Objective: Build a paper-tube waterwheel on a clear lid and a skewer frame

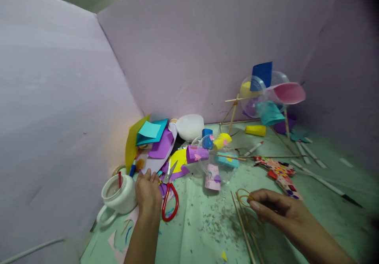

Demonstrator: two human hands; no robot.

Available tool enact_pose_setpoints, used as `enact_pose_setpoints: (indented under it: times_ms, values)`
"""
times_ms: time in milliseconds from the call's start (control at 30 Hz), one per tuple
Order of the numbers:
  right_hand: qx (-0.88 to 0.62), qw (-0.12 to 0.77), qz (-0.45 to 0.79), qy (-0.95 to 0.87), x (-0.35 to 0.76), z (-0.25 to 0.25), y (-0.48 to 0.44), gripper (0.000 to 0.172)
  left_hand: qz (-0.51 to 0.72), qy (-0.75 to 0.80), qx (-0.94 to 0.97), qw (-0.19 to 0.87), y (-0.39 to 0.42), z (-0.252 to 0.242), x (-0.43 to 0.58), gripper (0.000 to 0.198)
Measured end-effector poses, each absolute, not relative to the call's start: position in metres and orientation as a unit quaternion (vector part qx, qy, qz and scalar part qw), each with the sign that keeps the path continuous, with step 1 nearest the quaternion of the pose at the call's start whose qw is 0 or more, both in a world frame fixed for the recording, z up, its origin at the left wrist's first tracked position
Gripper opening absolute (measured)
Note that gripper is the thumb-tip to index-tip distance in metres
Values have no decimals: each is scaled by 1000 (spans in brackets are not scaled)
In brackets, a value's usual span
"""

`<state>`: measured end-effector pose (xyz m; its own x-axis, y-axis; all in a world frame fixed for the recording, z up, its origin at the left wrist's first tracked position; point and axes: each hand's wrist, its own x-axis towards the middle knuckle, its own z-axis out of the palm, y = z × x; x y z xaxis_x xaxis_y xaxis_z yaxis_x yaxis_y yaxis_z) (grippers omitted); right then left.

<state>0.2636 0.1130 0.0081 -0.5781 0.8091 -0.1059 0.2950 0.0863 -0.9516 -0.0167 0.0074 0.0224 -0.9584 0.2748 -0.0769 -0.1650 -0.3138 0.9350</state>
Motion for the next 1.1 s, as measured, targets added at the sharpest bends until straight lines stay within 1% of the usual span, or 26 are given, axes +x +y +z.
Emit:
enact_pose_setpoints:
  times_ms: [67,133,167,233,300,333,400,433,467,567,600,700,800,867,933,1000,1100]
  values:
    - [-382,223,569,-693,263,10,111,27,799,582,51,143,0,22,12,28]
    - [-355,210,614,-673,262,10,107,22,781,593,74,181,-5,23,44,37]
    - [-335,202,646,-655,261,9,106,20,768,597,94,211,-7,23,59,38]
    - [-310,163,706,-615,260,5,103,19,709,607,167,318,-9,21,88,39]
    - [-311,141,739,-581,258,1,99,19,649,599,203,424,-11,16,111,46]
    - [-313,137,744,-574,258,-1,97,18,626,597,208,457,-12,13,120,50]
    - [-308,139,743,-578,258,-3,93,14,605,598,201,485,-15,5,130,57]
    - [-302,141,740,-585,258,-4,91,13,599,602,203,488,-15,2,132,57]
    - [-297,141,736,-592,258,-4,90,12,585,608,211,494,-16,-1,132,53]
    - [-294,133,734,-598,258,-4,88,13,544,619,219,522,-15,-5,127,29]
    - [-299,129,731,-600,257,-4,88,14,547,608,208,536,-14,-5,125,25]
    - [-320,127,720,-603,256,-7,90,15,607,506,143,596,-12,0,119,22]
    - [-337,146,710,-601,258,-8,96,15,636,384,103,662,-12,10,111,20]
    - [-340,173,705,-598,262,-5,101,15,650,342,103,671,-13,14,104,16]
    - [-334,203,698,-600,267,1,107,14,651,336,112,671,-13,13,100,14]
    - [-317,229,682,-618,272,8,109,12,598,350,123,710,-14,7,100,17]
    - [-257,227,668,-660,273,15,100,12,439,355,178,806,-15,-2,108,24]
